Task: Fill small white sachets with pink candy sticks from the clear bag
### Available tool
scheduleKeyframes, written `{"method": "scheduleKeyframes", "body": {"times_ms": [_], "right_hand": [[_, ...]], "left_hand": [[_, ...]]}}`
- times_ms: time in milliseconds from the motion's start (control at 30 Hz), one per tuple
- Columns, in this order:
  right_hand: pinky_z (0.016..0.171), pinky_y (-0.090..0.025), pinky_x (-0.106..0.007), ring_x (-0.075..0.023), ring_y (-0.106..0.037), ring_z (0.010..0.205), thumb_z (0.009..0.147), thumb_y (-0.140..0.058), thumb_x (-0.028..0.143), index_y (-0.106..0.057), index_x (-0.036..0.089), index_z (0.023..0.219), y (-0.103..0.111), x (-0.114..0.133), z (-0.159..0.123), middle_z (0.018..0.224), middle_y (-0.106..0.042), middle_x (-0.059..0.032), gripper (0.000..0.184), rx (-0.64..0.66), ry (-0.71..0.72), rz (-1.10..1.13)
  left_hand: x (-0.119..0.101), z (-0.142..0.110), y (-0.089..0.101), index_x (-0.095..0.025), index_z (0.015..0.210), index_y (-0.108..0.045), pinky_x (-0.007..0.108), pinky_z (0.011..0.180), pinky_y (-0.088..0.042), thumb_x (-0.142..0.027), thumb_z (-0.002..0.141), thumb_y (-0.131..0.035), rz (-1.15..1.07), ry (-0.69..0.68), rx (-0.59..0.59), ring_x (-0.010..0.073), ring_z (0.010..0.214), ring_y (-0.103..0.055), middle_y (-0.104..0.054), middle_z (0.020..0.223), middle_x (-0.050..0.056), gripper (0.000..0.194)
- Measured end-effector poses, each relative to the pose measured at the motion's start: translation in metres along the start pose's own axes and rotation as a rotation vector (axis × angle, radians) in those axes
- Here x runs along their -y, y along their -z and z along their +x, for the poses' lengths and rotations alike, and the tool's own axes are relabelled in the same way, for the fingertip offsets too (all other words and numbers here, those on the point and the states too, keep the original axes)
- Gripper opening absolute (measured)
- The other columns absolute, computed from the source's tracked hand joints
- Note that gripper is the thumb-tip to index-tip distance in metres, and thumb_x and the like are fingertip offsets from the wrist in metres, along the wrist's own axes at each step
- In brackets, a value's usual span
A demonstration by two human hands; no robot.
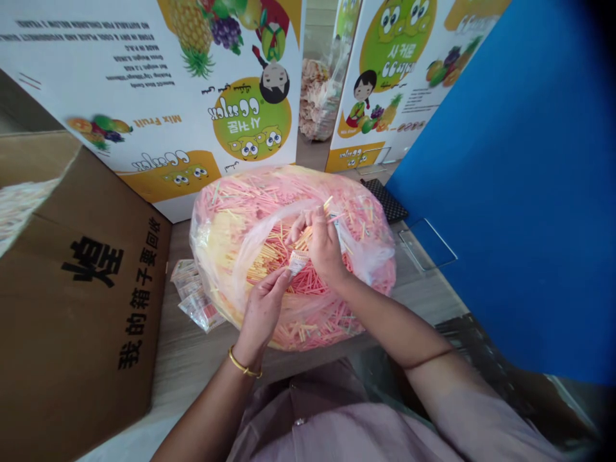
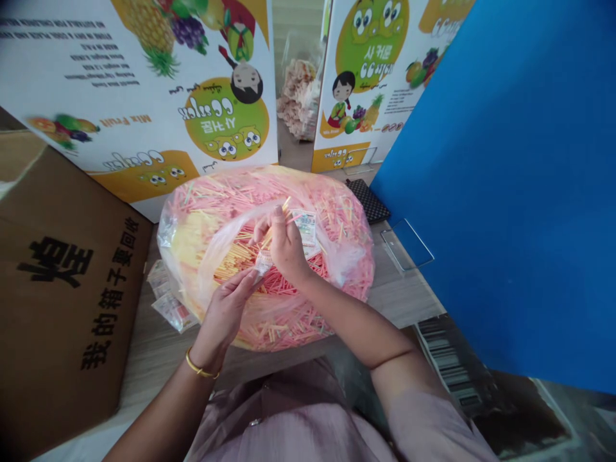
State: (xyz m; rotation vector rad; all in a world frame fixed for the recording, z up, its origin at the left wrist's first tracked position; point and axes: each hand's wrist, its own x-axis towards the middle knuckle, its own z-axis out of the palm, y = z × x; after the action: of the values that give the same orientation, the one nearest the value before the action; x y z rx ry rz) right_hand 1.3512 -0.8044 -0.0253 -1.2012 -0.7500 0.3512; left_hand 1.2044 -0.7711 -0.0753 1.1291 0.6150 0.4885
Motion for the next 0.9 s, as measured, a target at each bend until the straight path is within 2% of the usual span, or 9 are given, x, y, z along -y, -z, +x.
{"method": "scheduleKeyframes", "body": {"times_ms": [100,233,400,600,767,900], "right_hand": [[0.072,-0.056,-0.033,-0.0162,-0.064,0.063,0.097,-0.027,0.082,-0.038,0.026,0.071,0.000,0.002,0.004,0.057,-0.051,0.0028,0.062,-0.017,-0.051,0.058],[0.079,-0.056,-0.034,-0.0181,-0.069,0.075,0.100,-0.031,0.076,-0.042,0.026,0.074,0.002,0.007,-0.001,0.064,-0.062,-0.0004,0.057,0.027,-0.068,0.011],[0.086,-0.054,-0.035,-0.0185,-0.070,0.082,0.100,-0.034,0.074,-0.042,0.026,0.078,0.008,0.004,-0.012,0.075,-0.071,-0.0022,0.053,0.003,-0.108,-0.038],[0.084,-0.052,-0.034,-0.0187,-0.067,0.081,0.099,-0.036,0.074,-0.044,0.026,0.078,0.016,-0.001,-0.014,0.074,-0.070,-0.0019,0.054,0.143,-0.129,-0.079],[0.081,-0.052,-0.033,-0.0188,-0.067,0.082,0.100,-0.038,0.073,-0.045,0.026,0.075,0.018,0.005,-0.008,0.075,-0.067,-0.0024,0.054,0.110,-0.086,-0.027],[0.085,-0.052,-0.034,-0.0194,-0.067,0.084,0.099,-0.038,0.075,-0.045,0.026,0.074,0.018,0.011,-0.007,0.071,-0.065,-0.0020,0.056,0.151,-0.077,-0.065]], "left_hand": [[-0.001,0.000,0.000,-0.021,0.110,-0.081,0.044,0.115,-0.046,-0.048,0.087,-0.076,0.040,0.004,0.009,0.0248,0.113,-0.069,-0.079,0.112,0.007,0.036],[-0.001,0.001,-0.001,-0.022,0.108,-0.082,0.045,0.115,-0.045,-0.048,0.087,-0.075,0.014,0.003,0.008,0.0250,0.114,-0.069,-0.080,0.113,0.007,0.034],[-0.006,0.001,-0.007,-0.021,0.103,-0.083,0.045,0.114,-0.048,-0.046,0.082,-0.080,-0.111,0.031,-0.034,0.0257,0.114,-0.070,-0.080,0.113,0.007,0.033],[-0.010,0.000,-0.009,-0.021,0.101,-0.083,0.044,0.114,-0.048,-0.046,0.079,-0.082,-0.130,0.043,-0.048,0.0249,0.114,-0.070,-0.080,0.112,0.008,0.033],[-0.010,0.000,-0.010,-0.021,0.101,-0.084,0.044,0.114,-0.048,-0.047,0.077,-0.084,-0.135,0.049,-0.038,0.0243,0.111,-0.071,-0.080,0.111,0.007,0.035],[-0.011,0.000,-0.012,-0.020,0.099,-0.083,0.046,0.114,-0.049,-0.047,0.074,-0.087,-0.169,0.067,-0.067,0.0247,0.111,-0.072,-0.080,0.112,0.007,0.037]]}}
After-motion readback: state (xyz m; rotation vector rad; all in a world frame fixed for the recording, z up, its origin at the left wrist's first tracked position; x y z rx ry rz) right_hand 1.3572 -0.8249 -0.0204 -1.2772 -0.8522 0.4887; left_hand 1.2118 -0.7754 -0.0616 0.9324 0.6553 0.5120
